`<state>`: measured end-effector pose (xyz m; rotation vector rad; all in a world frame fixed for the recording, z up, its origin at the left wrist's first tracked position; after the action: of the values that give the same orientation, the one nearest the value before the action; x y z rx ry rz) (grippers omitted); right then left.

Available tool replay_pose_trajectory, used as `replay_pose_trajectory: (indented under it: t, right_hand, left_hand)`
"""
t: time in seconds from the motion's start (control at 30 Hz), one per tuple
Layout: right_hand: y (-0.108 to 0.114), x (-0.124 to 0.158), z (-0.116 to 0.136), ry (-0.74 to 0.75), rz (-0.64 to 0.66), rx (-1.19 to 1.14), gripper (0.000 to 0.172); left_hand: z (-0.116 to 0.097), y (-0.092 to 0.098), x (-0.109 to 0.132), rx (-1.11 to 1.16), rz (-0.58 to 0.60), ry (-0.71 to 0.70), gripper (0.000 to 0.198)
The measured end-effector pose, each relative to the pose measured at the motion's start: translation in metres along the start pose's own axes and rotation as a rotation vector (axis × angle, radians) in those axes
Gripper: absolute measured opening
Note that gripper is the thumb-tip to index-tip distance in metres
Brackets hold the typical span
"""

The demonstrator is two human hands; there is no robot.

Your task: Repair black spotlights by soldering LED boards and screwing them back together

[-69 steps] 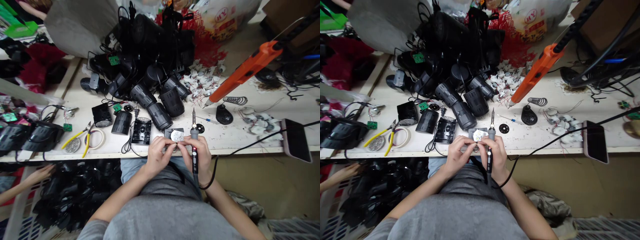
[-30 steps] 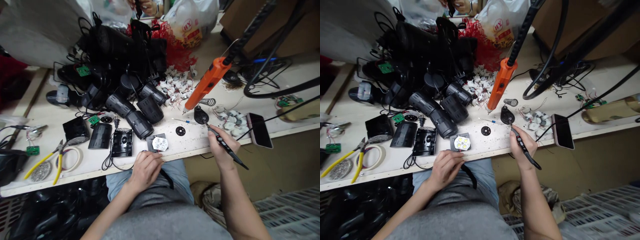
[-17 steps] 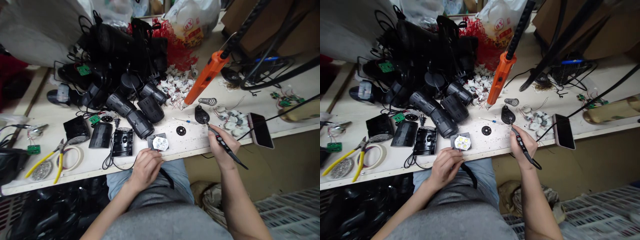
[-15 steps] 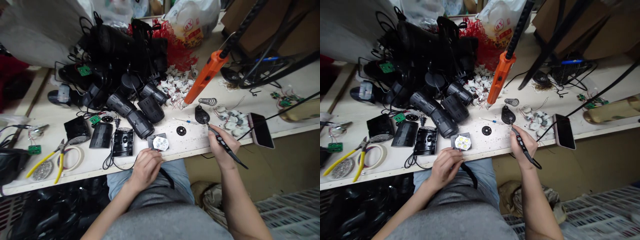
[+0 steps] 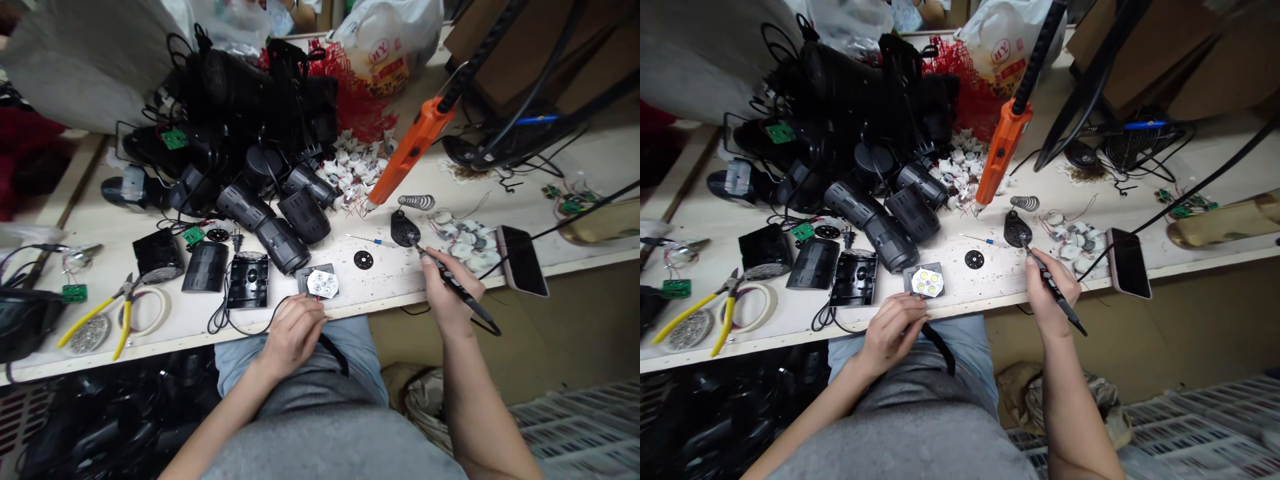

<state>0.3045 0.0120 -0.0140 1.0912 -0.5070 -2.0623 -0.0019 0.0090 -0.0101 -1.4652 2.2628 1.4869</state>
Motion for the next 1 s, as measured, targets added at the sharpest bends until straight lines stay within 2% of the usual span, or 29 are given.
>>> replay_pose_trajectory:
  t: [0.13,0.37,0.57,1.0]
  right_hand:
    - [0.0038,-0.0035,0.0046,-0.018,-0.007,-0.041,0.022]
    - [0.0061,-0.0028,0.0071,0.057,-0.017,-0.008,0.020]
    - [0.0031,-0.0026,0.0047,0.049,0.019,0.030,0.023]
    - [0.0018,-0.0038,0.0042,0.019,-0.004,0.000,0.021]
  left_hand:
    - [-0.0002,-0.0008,0.0010,0.004,-0.006,0.000,0.009]
    - [0.0009,-0.0017,0.0029,0.021,-0.007,-0.008,0.012]
    - [0.0015,-0.0027,0.0032,0.031,-0.004,-0.004,0.011]
    - [0.0020,-0.0050,0.0023,0.061,-0.002,-0.006,0.013]
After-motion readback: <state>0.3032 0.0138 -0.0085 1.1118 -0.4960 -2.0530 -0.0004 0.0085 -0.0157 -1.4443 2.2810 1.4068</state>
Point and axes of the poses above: each hand's wrist, its own x-axis away from the middle knuckle, its own y-axis out of the back of the hand, z = x × y, the point moved 3 cm from there along -x, towards the middle knuckle, and after that the axes turned 5 degrees about z, right-handed, at the moved point
